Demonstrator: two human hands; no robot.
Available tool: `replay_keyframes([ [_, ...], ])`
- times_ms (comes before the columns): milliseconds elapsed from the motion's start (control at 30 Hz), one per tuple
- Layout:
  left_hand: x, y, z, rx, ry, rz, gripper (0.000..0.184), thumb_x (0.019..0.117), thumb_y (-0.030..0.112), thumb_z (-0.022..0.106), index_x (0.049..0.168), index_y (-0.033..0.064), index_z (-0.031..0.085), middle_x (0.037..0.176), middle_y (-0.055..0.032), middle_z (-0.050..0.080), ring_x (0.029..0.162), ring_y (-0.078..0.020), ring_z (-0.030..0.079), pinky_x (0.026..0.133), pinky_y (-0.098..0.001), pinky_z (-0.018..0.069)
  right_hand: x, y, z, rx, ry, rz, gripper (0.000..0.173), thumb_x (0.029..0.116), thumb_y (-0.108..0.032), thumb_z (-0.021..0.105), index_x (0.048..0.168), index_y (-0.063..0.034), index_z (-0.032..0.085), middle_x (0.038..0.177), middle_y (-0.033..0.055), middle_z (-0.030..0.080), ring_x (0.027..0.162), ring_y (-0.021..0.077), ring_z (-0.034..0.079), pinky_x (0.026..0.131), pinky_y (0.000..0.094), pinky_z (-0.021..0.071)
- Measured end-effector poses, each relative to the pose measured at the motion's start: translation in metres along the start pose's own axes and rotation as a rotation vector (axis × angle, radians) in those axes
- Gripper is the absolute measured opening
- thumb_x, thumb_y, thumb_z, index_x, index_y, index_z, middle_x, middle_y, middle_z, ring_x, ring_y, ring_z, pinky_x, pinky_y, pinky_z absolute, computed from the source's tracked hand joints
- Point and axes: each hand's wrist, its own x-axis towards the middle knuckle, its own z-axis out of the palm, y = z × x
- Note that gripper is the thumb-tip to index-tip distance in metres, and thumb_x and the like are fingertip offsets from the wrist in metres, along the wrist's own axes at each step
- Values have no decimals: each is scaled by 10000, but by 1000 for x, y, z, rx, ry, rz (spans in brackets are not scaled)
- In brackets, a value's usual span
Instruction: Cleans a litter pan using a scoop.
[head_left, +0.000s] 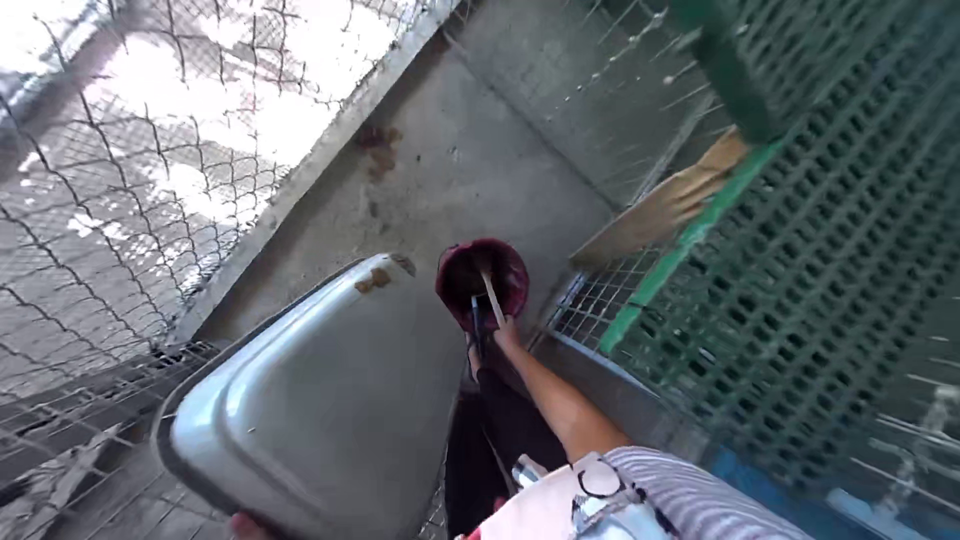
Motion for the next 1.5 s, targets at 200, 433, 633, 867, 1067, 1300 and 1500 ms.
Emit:
replay_keyframes([
  [200, -47, 40, 33, 226, -117, 120, 604, 1118, 444, 313, 1005, -73, 604, 805, -59, 600, 724, -68, 610, 734, -328, 547, -151, 19, -78, 42, -52, -162, 426, 1088, -86, 443, 1495, 40, 472, 1420, 300, 569, 1330, 403, 563, 1136, 523, 424],
  [433, -42, 72, 52, 493, -205, 327, 559, 1116, 348, 408, 750, -44, 564, 605, -20, 488, 552, -71, 512, 607, -312, 477, -332, 7, -131, -170, -212, -268, 489, 1090, -146, 449, 1572, -65, 420, 1409, 259, 596, 1314, 391, 583, 1135, 527, 431],
  [633, -55, 97, 63, 651, -292, 423, 522, 1113, 316, 427, 810, -72, 601, 659, -62, 524, 611, -104, 532, 649, -345, 486, -391, -12, -153, -178, -294, -366, 457, 1103, -142, 425, 1545, -27, 440, 1400, 257, 602, 1320, 387, 582, 1118, 508, 446],
  [867, -43, 112, 77, 696, -368, 458, 549, 1121, 340, 381, 792, -50, 583, 623, -29, 506, 560, -79, 532, 600, -317, 493, -291, -16, -134, -10, -207, -352, 380, 1054, -99, 479, 1403, 5, 587, 1259, 259, 671, 1201, 389, 645, 1052, 546, 483],
  [1067, -40, 120, 78, 741, -403, 543, 485, 1104, 278, 435, 762, -31, 587, 592, -1, 495, 528, -52, 509, 566, -283, 470, -211, -47, -115, 27, -176, -191, 373, 968, -77, 619, 1310, 71, 605, 1317, 283, 624, 1248, 408, 610, 1046, 574, 483],
  [1300, -26, 133, 84, 766, -305, 478, 569, 1118, 386, 388, 815, -46, 603, 653, -56, 532, 598, -118, 550, 635, -364, 492, -243, -12, -133, 47, -220, -182, 354, 1014, -88, 546, 1343, 28, 605, 1263, 274, 642, 1147, 399, 648, 985, 566, 506],
  [1500, -12, 136, 88, 753, -299, 441, 591, 1117, 423, 359, 826, -32, 599, 655, -51, 540, 586, -118, 565, 620, -363, 513, -229, -23, -98, -15, -260, -223, 404, 966, -109, 632, 1345, 28, 608, 1297, 266, 645, 1237, 407, 621, 1044, 581, 490],
])
